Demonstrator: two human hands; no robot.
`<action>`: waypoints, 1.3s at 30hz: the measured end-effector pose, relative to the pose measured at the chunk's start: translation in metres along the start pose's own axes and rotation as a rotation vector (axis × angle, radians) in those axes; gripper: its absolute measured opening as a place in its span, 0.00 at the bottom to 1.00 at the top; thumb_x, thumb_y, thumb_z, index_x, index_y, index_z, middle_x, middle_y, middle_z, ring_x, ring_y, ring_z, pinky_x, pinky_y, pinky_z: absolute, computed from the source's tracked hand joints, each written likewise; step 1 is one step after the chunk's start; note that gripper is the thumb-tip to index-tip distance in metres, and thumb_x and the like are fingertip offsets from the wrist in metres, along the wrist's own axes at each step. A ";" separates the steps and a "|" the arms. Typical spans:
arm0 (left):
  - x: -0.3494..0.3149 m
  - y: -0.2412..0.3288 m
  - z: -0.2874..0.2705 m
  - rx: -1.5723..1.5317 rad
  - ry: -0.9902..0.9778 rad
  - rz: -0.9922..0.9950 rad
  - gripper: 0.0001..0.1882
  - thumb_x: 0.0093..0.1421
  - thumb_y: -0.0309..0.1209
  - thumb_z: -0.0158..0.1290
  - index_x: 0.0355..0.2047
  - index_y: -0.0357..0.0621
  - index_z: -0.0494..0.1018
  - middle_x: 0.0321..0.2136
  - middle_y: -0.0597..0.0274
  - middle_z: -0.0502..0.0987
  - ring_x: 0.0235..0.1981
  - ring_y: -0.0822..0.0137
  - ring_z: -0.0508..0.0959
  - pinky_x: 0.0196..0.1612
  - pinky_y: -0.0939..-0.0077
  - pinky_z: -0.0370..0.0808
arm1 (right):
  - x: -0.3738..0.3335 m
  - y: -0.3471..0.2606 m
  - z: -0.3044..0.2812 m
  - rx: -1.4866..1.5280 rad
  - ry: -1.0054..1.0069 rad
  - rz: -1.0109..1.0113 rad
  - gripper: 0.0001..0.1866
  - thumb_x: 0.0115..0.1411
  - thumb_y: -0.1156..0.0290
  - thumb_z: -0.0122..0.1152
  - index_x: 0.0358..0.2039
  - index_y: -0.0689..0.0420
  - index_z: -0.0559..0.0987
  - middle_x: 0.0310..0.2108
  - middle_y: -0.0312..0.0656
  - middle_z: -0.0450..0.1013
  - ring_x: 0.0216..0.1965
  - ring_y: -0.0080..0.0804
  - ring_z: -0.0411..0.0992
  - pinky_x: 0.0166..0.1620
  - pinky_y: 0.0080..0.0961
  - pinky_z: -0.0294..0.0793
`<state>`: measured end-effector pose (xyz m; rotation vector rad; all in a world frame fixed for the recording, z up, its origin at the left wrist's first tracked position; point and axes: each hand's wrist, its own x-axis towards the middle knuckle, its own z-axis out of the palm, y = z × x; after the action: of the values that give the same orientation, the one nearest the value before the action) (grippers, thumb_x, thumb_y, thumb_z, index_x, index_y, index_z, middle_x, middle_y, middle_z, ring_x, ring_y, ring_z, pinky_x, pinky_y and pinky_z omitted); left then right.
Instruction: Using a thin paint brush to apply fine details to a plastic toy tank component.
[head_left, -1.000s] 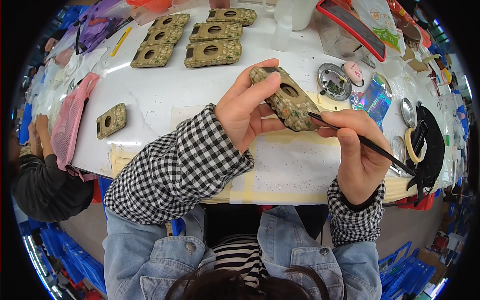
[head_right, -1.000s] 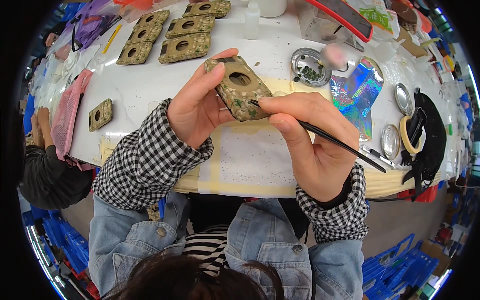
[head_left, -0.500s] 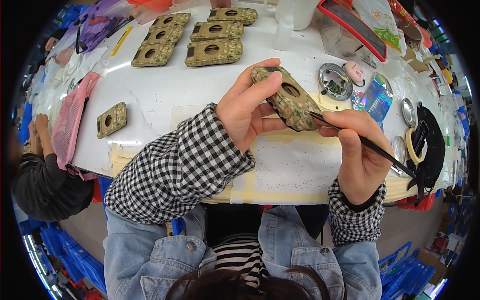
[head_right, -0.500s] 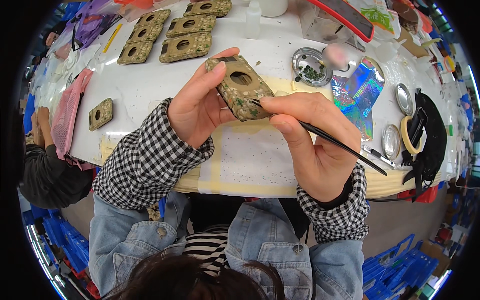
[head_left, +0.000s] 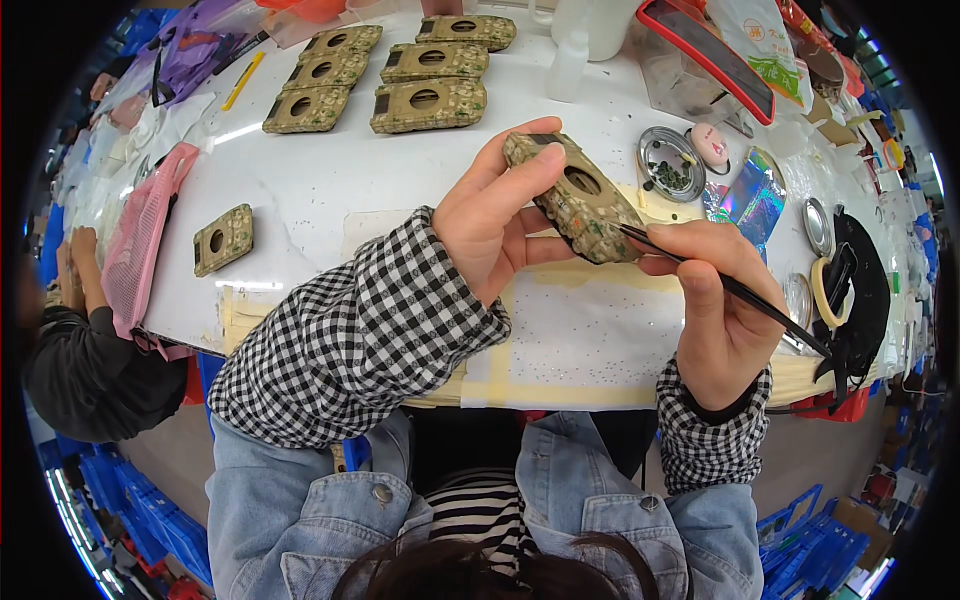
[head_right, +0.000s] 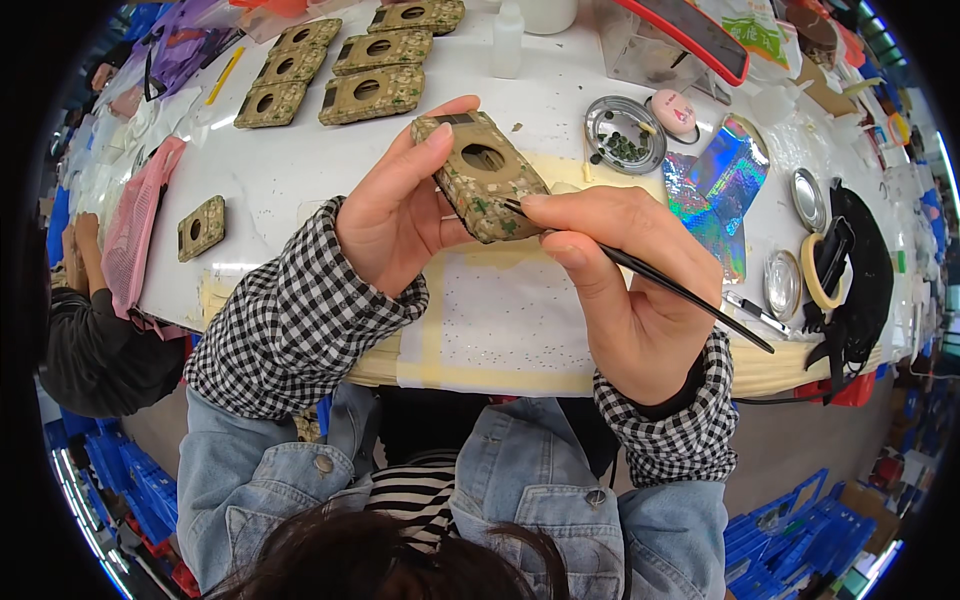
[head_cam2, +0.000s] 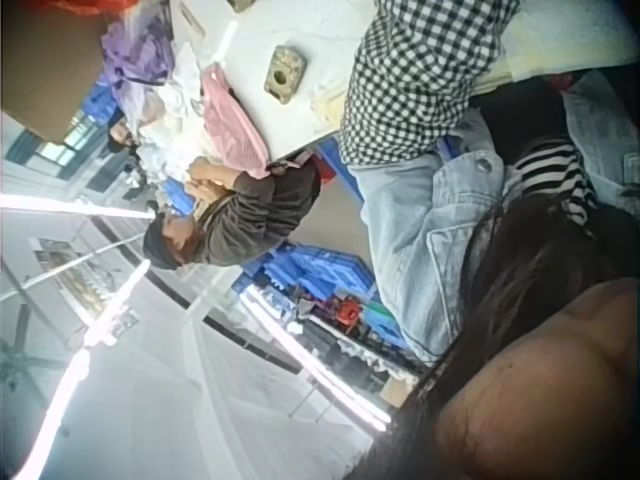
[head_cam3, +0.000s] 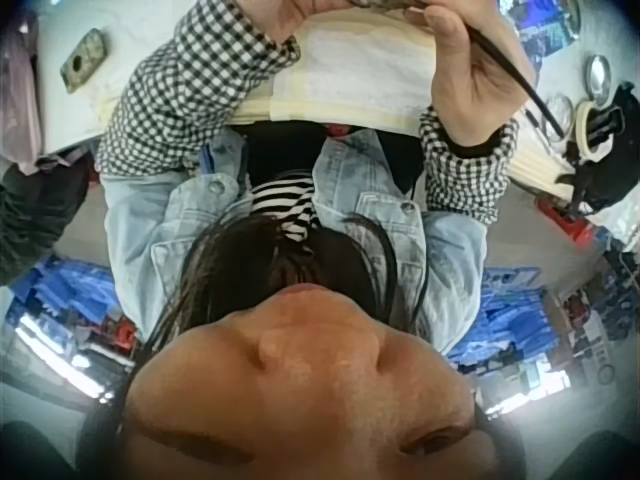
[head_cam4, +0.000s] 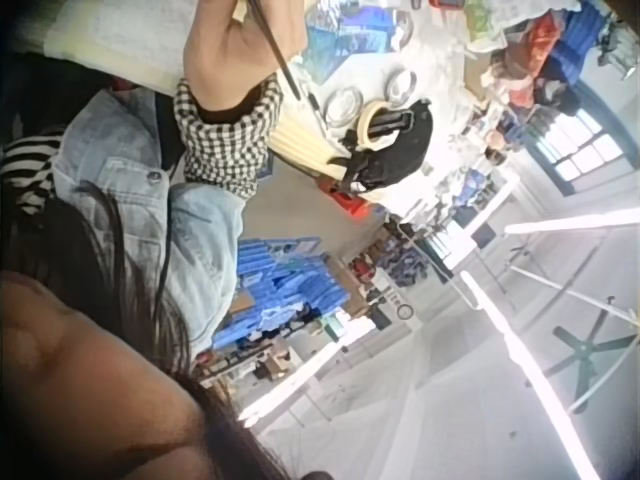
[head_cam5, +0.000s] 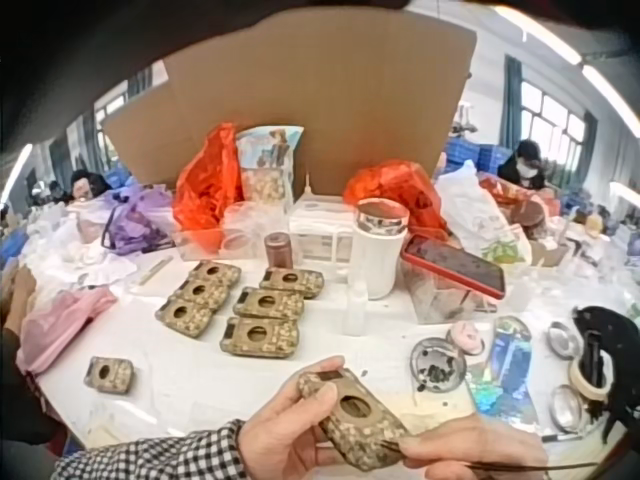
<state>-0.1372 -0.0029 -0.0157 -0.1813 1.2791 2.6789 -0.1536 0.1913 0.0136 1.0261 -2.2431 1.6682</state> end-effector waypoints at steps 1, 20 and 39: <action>0.000 0.000 -0.001 0.003 -0.002 0.000 0.30 0.61 0.41 0.50 0.58 0.44 0.52 0.45 0.58 0.66 0.44 0.64 0.74 0.44 0.65 0.78 | 0.000 0.000 0.000 0.003 0.003 0.001 0.08 0.56 0.74 0.60 0.35 0.64 0.79 0.32 0.43 0.77 0.34 0.30 0.73 0.40 0.23 0.70; 0.000 0.000 -0.001 -0.025 -0.008 -0.007 0.29 0.61 0.40 0.50 0.58 0.45 0.52 0.46 0.59 0.65 0.45 0.62 0.73 0.45 0.64 0.77 | 0.002 0.000 -0.001 -0.064 -0.029 -0.057 0.08 0.56 0.74 0.60 0.35 0.64 0.79 0.32 0.43 0.77 0.34 0.31 0.73 0.40 0.24 0.70; 0.000 0.000 0.000 -0.015 -0.008 -0.002 0.31 0.61 0.41 0.49 0.58 0.43 0.52 0.46 0.56 0.65 0.46 0.60 0.73 0.45 0.63 0.78 | -0.002 0.002 0.003 0.120 0.039 -0.010 0.11 0.59 0.71 0.57 0.38 0.66 0.78 0.33 0.45 0.76 0.34 0.30 0.73 0.39 0.22 0.72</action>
<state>-0.1367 -0.0030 -0.0162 -0.1732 1.2562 2.6851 -0.1525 0.1900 0.0098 1.0190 -2.1332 1.8219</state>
